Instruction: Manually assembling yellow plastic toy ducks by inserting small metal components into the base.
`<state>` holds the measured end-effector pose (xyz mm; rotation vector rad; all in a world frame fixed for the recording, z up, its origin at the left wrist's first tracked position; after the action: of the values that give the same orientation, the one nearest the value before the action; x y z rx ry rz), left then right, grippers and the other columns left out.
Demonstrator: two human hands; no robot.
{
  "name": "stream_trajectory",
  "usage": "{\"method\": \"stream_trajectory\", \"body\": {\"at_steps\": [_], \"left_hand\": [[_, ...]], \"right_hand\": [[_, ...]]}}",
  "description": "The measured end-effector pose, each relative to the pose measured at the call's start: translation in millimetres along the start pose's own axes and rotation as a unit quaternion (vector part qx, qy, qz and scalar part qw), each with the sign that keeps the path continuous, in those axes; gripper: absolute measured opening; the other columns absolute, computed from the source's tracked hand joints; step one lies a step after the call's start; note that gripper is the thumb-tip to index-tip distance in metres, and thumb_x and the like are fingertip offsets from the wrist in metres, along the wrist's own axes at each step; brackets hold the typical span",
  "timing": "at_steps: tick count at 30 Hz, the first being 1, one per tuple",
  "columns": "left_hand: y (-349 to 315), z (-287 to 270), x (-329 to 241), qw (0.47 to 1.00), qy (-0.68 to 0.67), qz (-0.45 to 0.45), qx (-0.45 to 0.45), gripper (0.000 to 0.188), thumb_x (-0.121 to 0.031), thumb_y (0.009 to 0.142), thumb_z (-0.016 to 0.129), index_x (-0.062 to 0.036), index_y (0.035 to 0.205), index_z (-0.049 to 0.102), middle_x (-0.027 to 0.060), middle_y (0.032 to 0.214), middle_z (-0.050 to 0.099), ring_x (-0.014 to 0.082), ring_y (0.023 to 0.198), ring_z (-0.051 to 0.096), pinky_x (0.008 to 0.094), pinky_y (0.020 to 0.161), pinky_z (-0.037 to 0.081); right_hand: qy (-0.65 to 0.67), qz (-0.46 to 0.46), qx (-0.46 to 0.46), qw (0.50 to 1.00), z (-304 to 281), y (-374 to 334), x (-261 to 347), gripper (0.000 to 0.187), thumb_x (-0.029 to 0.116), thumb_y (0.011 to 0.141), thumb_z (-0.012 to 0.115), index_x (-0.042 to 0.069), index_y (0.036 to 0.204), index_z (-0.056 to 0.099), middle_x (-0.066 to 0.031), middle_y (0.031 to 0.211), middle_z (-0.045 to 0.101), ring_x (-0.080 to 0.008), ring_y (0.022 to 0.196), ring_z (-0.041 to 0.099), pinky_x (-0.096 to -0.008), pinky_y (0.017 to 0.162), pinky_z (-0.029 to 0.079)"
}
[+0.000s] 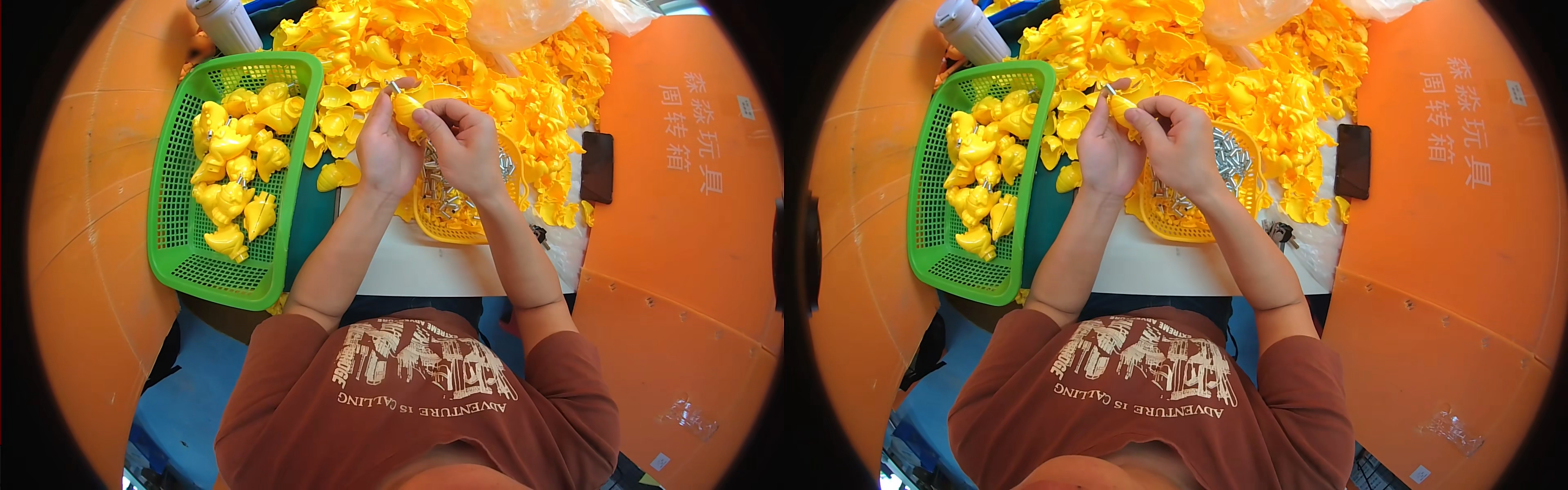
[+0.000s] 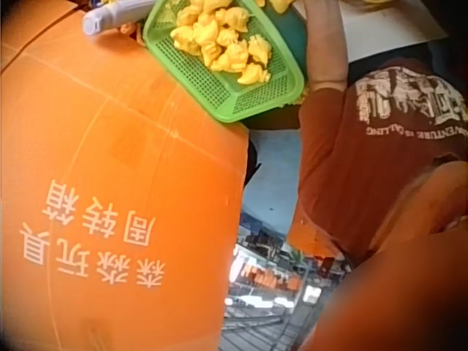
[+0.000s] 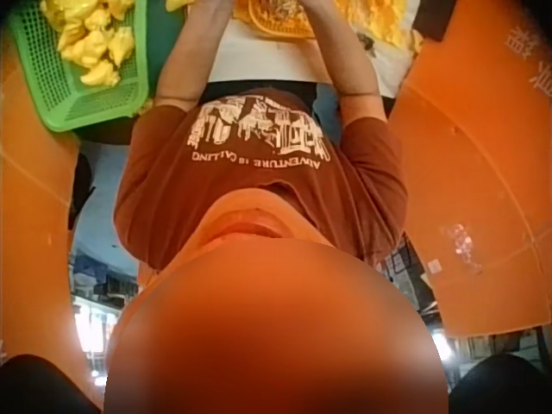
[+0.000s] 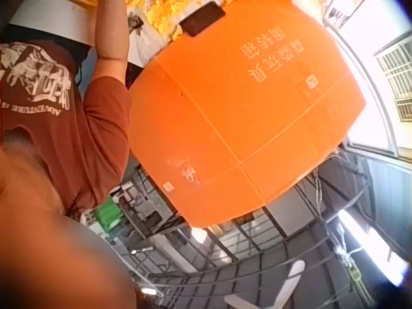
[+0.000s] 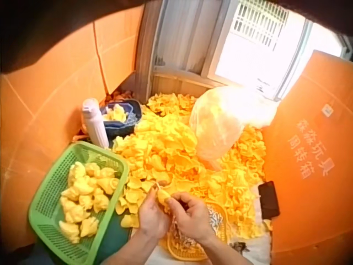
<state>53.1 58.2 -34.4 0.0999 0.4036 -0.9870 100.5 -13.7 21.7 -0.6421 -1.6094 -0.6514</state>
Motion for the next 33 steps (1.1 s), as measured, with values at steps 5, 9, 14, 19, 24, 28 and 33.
{"method": "stream_trajectory", "body": {"at_steps": [5, 9, 14, 19, 24, 28, 33], "left_hand": [[-1.5, 0.3, -0.2, 1.0, -0.011, -0.008, -0.001, 0.036, -0.031, 0.098, 0.025, -0.0069, 0.118, 0.044, 0.0136, 0.112, 0.048, 0.0253, 0.108, 0.046, 0.0399, 0.098, 0.035], [-1.0, 1.2, 2.1, 1.0, -0.015, -0.021, 0.012, 0.037, -0.031, 0.098, 0.025, -0.0064, 0.118, 0.044, 0.0141, 0.112, 0.048, 0.0262, 0.107, 0.047, 0.0402, 0.097, 0.037], [-3.1, 4.3, 0.4, 0.997, -0.06, -0.044, 0.022, 0.037, -0.031, 0.098, 0.024, -0.006, 0.116, 0.045, 0.0132, 0.11, 0.049, 0.025, 0.103, 0.049, 0.0393, 0.093, 0.039], [-7.8, 7.9, 3.2, 0.998, -0.035, -0.047, 0.02, 0.039, -0.034, 0.098, 0.023, -0.0068, 0.114, 0.045, 0.0135, 0.105, 0.051, 0.0238, 0.099, 0.052, 0.038, 0.089, 0.042], [-12.0, 16.5, -2.9, 0.987, 0.137, 0.063, 0.052, 0.042, -0.04, 0.098, 0.023, -0.0071, 0.12, 0.039, 0.0138, 0.097, 0.053, 0.0211, 0.09, 0.056, 0.0339, 0.08, 0.048], [-11.1, 18.3, -3.3, 0.999, 0.002, 0.034, 0.004, 0.04, -0.037, 0.098, 0.026, -0.0071, 0.123, 0.038, 0.0127, 0.103, 0.055, 0.0244, 0.092, 0.056, 0.0357, 0.08, 0.046], [6.5, -4.3, -0.7, 0.999, -0.024, -0.043, -0.009, 0.042, -0.038, 0.098, 0.028, -0.0057, 0.12, 0.042, 0.0134, 0.108, 0.055, 0.0282, 0.093, 0.056, 0.0344, 0.075, 0.045]], "right_hand": [[-0.058, -0.01, 0.034, 0.998, 2.5, 3.1, 2.6, 0.013, 0.008, 0.086, 0.06, -0.004, 0.083, 0.061, 0.0018, 0.069, 0.056, -0.0037, 0.063, 0.048, -0.0192, 0.055, 0.039], [-0.042, -0.01, 0.048, 0.998, 1.7, 1.7, 5.3, 0.013, 0.008, 0.086, 0.059, -0.004, 0.082, 0.061, 0.0017, 0.069, 0.056, -0.0038, 0.064, 0.048, -0.0193, 0.055, 0.04], [-0.143, -0.082, 0.029, 0.986, 6.2, -1.7, 14.9, 0.011, 0.007, 0.084, 0.061, -0.004, 0.082, 0.061, -0.003, 0.068, 0.058, -0.0059, 0.063, 0.051, -0.0213, 0.055, 0.042], [-0.172, -0.102, 0.004, 0.98, 6.9, -4.6, 21.4, 0.011, 0.007, 0.082, 0.063, -0.004, 0.082, 0.061, -0.007, 0.067, 0.059, -0.0092, 0.061, 0.054, -0.0232, 0.055, 0.044], [-0.203, -0.129, -0.074, 0.968, 3.8, -10.1, 25.0, 0.012, 0.008, 0.08, 0.064, -0.004, 0.081, 0.061, -0.0096, 0.07, 0.061, -0.0119, 0.06, 0.056, -0.0245, 0.055, 0.045], [-0.222, -0.188, -0.038, 0.956, 1.4, -10.1, 30.3, 0.011, 0.007, 0.081, 0.063, -0.002, 0.086, 0.063, -0.0082, 0.074, 0.061, -0.0109, 0.063, 0.056, -0.023, 0.057, 0.046], [-0.19, -0.124, -0.19, 0.955, -102.2, -13.2, 21.6, 0.013, 0.007, 0.083, 0.062, 0.002, 0.095, 0.065, -0.0036, 0.085, 0.065, -0.0085, 0.073, 0.056, -0.0206, 0.064, 0.045]]}}
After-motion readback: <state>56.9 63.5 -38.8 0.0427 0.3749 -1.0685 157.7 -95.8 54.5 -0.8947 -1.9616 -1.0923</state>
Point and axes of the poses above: each hand's wrist, its own y-axis towards the middle knuckle, its own z-axis out of the palm, x = y × z, the point moved 7 cm from there along y, towards the middle knuckle
